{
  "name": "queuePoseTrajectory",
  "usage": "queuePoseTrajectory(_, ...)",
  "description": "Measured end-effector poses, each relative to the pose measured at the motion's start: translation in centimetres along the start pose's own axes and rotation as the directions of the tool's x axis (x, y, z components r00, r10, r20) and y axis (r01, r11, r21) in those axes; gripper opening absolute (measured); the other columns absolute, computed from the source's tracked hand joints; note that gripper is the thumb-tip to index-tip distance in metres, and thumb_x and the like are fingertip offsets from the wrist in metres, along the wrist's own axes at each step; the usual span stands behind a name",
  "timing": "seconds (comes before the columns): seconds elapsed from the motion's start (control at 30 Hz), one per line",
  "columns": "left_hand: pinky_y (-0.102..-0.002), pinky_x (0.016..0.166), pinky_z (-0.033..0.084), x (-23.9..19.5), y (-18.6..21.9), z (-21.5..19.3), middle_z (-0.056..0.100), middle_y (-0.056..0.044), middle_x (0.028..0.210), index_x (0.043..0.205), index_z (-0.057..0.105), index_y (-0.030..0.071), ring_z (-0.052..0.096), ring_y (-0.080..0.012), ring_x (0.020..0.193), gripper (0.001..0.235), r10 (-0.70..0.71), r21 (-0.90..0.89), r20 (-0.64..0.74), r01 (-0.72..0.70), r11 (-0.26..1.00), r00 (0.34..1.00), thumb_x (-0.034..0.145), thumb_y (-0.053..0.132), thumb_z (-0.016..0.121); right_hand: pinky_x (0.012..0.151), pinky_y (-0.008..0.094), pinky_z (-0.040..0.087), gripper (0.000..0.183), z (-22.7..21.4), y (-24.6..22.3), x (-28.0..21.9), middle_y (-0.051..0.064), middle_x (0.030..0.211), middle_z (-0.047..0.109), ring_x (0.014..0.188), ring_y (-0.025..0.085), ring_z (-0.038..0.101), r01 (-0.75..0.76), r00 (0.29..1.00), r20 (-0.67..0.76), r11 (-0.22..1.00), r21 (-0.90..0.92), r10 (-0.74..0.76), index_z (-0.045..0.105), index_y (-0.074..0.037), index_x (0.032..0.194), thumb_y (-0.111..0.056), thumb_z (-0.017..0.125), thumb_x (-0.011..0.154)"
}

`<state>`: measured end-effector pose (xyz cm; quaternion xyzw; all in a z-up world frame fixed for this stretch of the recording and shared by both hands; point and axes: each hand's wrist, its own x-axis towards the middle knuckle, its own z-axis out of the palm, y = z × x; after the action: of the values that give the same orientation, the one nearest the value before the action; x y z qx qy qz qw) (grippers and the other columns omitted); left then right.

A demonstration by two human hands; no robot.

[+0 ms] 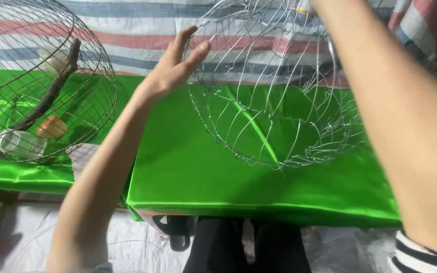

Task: The person is manually shaping and adjusting the wire mesh of a large birdcage-like structure on a green workbench.

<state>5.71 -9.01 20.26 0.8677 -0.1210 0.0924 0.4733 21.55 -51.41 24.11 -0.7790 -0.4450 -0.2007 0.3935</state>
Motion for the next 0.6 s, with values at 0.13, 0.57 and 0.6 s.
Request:
queuePoseTrajectory(0.13, -0.068, 0.113, 0.032, 0.3, -3.1, 1.5, 0.026, -0.024, 0.164, 0.153, 0.028, 0.013, 0.033, -0.0387, 0.15, 0.08, 0.011, -0.02, -0.131, -0.013, 1.0, 0.991, 0.095, 0.065, 0.043, 0.111, 0.049, 0.037, 0.031, 0.2, 0.9, -2.4, 0.024, 0.138, 0.05, 0.132, 0.04, 0.047, 0.013, 1.0, 0.003, 1.0, -0.019, -0.013, 0.047, 0.004, 0.14, 0.011, 0.063, 0.114)
queuePoseTrajectory(0.57, -0.059, 0.113, 0.04, -0.3, -10.0, 0.5, 0.04, -0.022, 0.159, 0.151, 0.04, 0.014, 0.044, -0.0365, 0.144, 0.093, -0.112, -0.224, -0.099, 0.087, 0.971, 0.989, 0.081, 0.072, 0.056, 0.108, 0.047, 0.041, 0.026, -0.5, 2.2, -6.7, 0.021, 0.132, 0.054, 0.126, 0.038, 0.053, 0.039, 0.999, 0.031, 0.996, -0.083, -0.036, 0.053, 0.003, 0.137, 0.011, 0.064, 0.115)
queuePoseTrajectory(0.6, -0.059, 0.114, 0.04, -0.2, -10.6, 0.4, 0.038, -0.022, 0.16, 0.152, 0.039, 0.013, 0.045, -0.0362, 0.144, 0.09, -0.086, -0.241, -0.091, 0.062, 0.969, 0.992, 0.083, 0.069, 0.057, 0.107, 0.047, 0.042, 0.025, -0.5, 2.5, -6.9, 0.021, 0.131, 0.055, 0.125, 0.038, 0.053, 0.04, 0.999, 0.035, 0.996, -0.086, -0.037, 0.054, 0.003, 0.137, 0.011, 0.064, 0.115)
